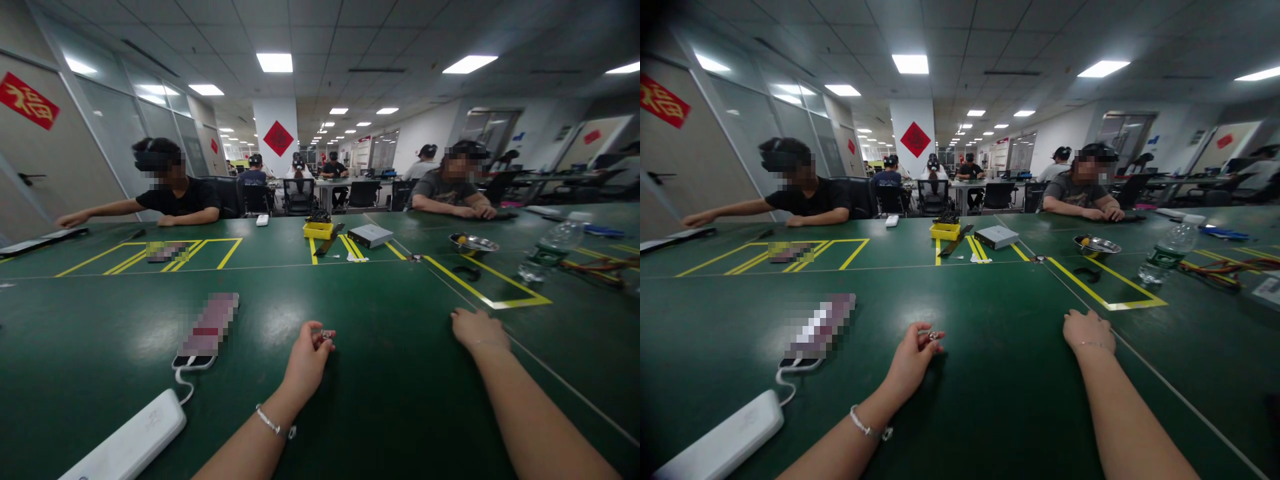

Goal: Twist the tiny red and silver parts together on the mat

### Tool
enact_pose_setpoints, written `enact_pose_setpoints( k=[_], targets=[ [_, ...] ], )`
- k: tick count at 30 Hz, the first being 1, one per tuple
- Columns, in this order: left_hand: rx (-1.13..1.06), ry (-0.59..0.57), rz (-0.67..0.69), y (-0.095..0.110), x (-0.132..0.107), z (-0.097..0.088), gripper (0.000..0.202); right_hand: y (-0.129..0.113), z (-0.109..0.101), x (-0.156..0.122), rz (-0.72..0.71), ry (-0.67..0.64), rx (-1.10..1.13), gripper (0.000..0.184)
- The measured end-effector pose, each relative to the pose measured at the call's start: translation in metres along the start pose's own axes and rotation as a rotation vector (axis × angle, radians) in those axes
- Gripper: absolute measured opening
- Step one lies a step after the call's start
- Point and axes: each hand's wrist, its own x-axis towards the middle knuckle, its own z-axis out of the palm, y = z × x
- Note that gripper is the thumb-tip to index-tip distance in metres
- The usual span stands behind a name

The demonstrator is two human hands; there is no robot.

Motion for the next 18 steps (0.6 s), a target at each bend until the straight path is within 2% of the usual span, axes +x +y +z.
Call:
enact_pose_setpoints(
  k=[4,9,15,17,18],
  targets=[
    [0.013,0.011,0.01,0.001,0.0,-0.001,0.017,0.002,-0.003,-0.001,-0.02,-0.011,0.003,0.039],
    [0.028,0.008,0.021,0.003,-0.001,-0.001,0.014,-0.018,-0.009,-0.011,-0.122,0.0,0.06,0.032],
    [0.004,-0.001,0.016,0.004,-0.002,0.0,0.011,-0.076,-0.012,-0.043,-0.375,-0.088,0.268,0.023],
    [-0.031,-0.01,0.027,0.006,-0.002,0.0,0.012,-0.098,-0.014,-0.062,-0.454,-0.188,0.391,0.02],
    [-0.058,-0.015,0.032,0.006,-0.002,0.0,0.012,-0.107,-0.015,-0.073,-0.502,-0.282,0.518,0.019]
  ],
)
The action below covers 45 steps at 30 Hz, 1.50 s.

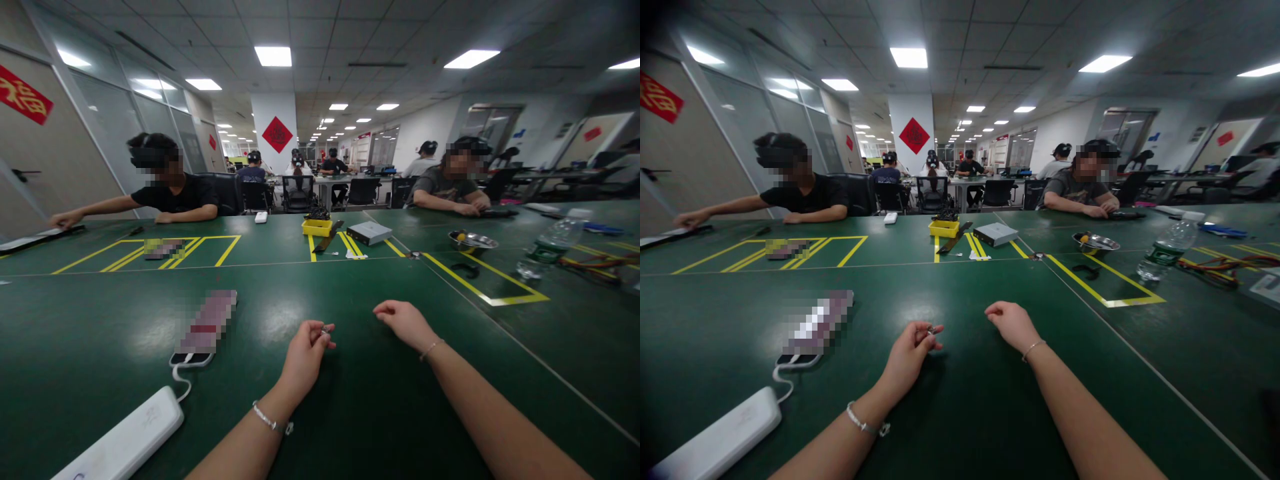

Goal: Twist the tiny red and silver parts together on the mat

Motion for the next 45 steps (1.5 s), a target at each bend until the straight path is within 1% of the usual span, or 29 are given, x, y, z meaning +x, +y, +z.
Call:
enact_pose_setpoints(
  k=[3,4,5,8,11,15,19,23,31,36,39,42,45],
  targets=[
    [-0.092,-0.007,0.003,0.004,-0.001,0.001,0.016,-0.031,0.02,-0.017,-0.109,-0.248,0.595,0.022],
    [-0.114,-0.01,0.007,0.005,-0.002,0.001,0.017,-0.039,0.026,-0.023,-0.117,-0.303,0.773,0.024],
    [-0.127,-0.015,0.013,0.007,-0.002,0.001,0.019,-0.046,0.032,-0.028,-0.11,-0.335,0.904,0.026],
    [-0.122,-0.031,0.031,0.009,-0.004,0.001,0.023,-0.058,0.045,-0.038,-0.05,-0.379,1.176,0.028],
    [-0.09,-0.028,0.052,0.011,-0.005,-0.001,0.023,-0.062,0.051,-0.042,0.01,-0.409,1.32,0.028],
    [-0.055,-0.007,0.069,0.013,-0.004,-0.003,0.023,-0.06,0.052,-0.041,0.059,-0.408,1.382,0.026],
    [-0.046,0.02,0.06,0.017,-0.005,-0.004,0.026,-0.059,0.051,-0.041,0.04,-0.389,1.418,0.024],
    [-0.046,0.022,0.047,0.02,-0.006,-0.005,0.024,-0.058,0.052,-0.042,0.039,-0.39,1.455,0.022],
    [-0.216,0.054,0.032,0.016,-0.005,-0.003,0.019,-0.054,0.053,-0.038,0.027,-0.393,1.498,0.02],
    [-0.257,0.029,0.064,0.014,-0.006,-0.002,0.018,-0.055,0.052,-0.04,0.0,-0.385,1.454,0.019],
    [-0.175,0.019,0.117,0.014,-0.007,-0.001,0.016,-0.056,0.053,-0.041,-0.044,-0.346,1.426,0.018],
    [-0.002,0.032,0.186,0.015,-0.01,-0.001,0.014,-0.057,0.055,-0.041,-0.084,-0.299,1.394,0.019],
    [0.154,0.066,0.249,0.016,-0.012,-0.001,0.012,-0.059,0.058,-0.041,-0.092,-0.268,1.368,0.019]
  ],
)
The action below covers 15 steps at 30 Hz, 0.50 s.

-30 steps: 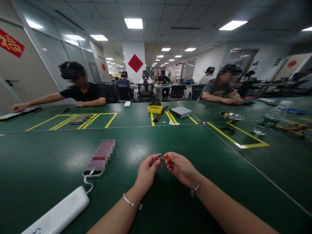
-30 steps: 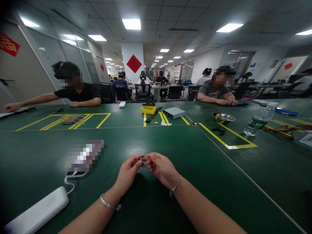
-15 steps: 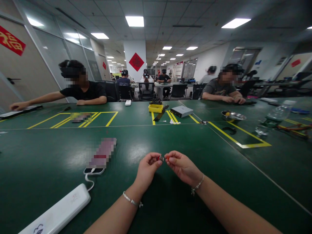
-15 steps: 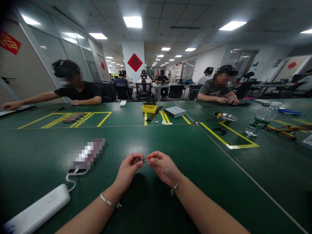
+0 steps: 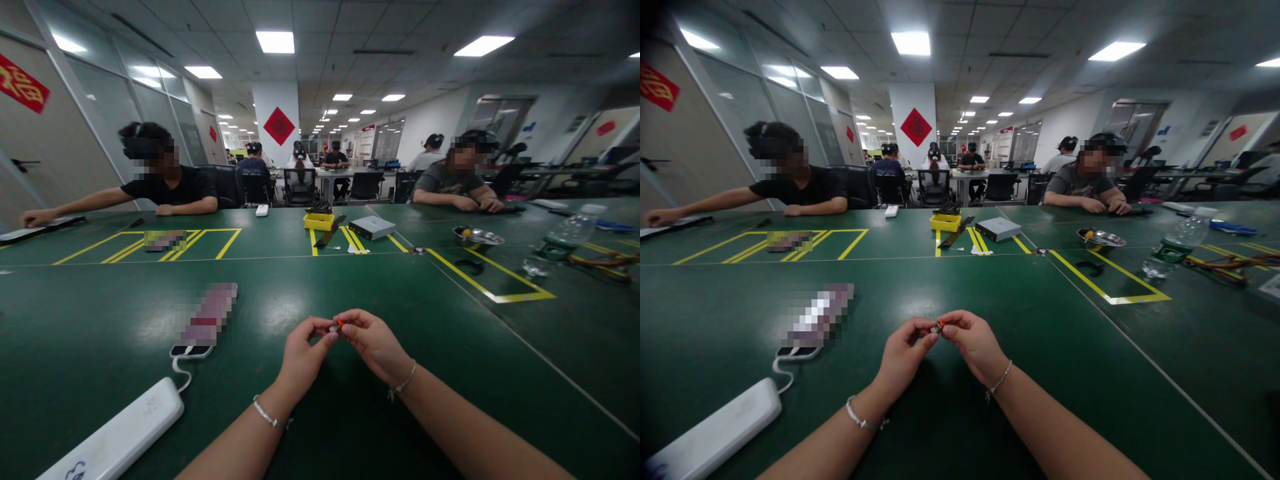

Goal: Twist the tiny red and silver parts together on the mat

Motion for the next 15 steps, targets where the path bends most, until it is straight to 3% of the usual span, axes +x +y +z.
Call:
enact_pose_setpoints(
  k=[9,15],
  targets=[
    [0.221,0.055,0.221,-0.0005,-0.0036,-0.0011,0.011,0.0042,0.0011,0.0002,-0.004,0.054,-0.025,0.02],
    [0.297,0.068,0.286,-0.0028,-0.0036,-0.0011,0.011,0.0036,-0.001,-0.0007,-0.003,0.076,-0.03,0.022]
  ],
)
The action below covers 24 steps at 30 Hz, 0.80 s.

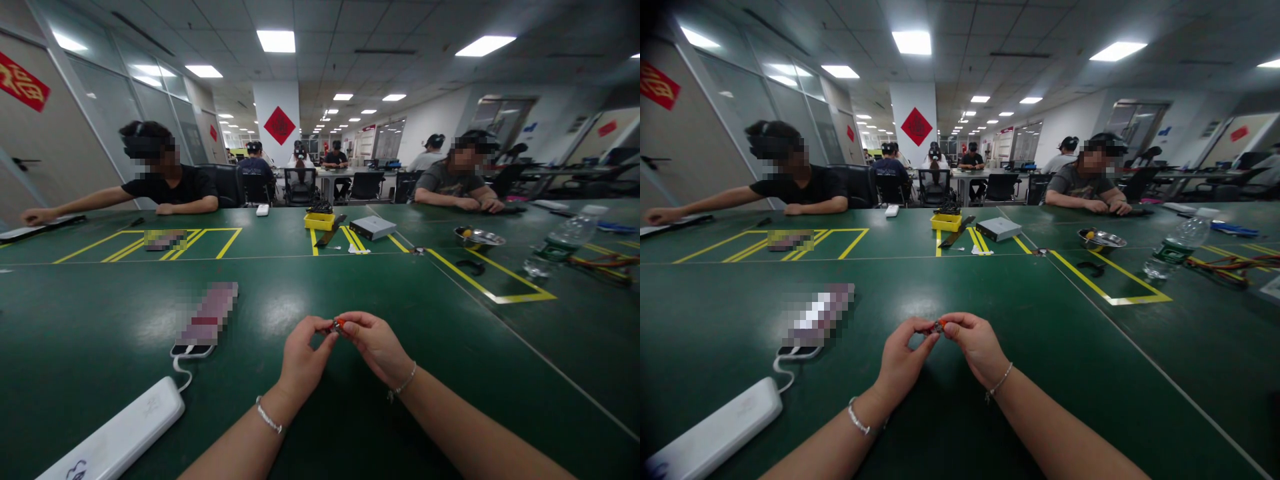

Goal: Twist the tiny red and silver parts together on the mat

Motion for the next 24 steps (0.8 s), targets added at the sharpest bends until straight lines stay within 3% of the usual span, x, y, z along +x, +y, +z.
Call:
enact_pose_setpoints(
  k=[5,10,16,24],
  targets=[
    [0.077,0.008,0.056,-0.003,-0.001,0.001,0.009,0.007,0.003,-0.002,-0.011,0.041,-0.036,0.026],
    [0.178,0.07,0.101,-0.001,-0.002,-0.001,0.011,0.008,0.015,-0.009,0.013,0.043,0.077,0.031],
    [0.375,0.133,0.216,0.004,-0.001,-0.005,0.008,0.009,0.019,-0.015,0.048,0.011,0.172,0.028],
    [0.431,0.139,0.349,0.009,-0.002,-0.009,0.008,0.01,0.02,-0.018,-0.001,-0.056,0.239,0.019]
  ],
)
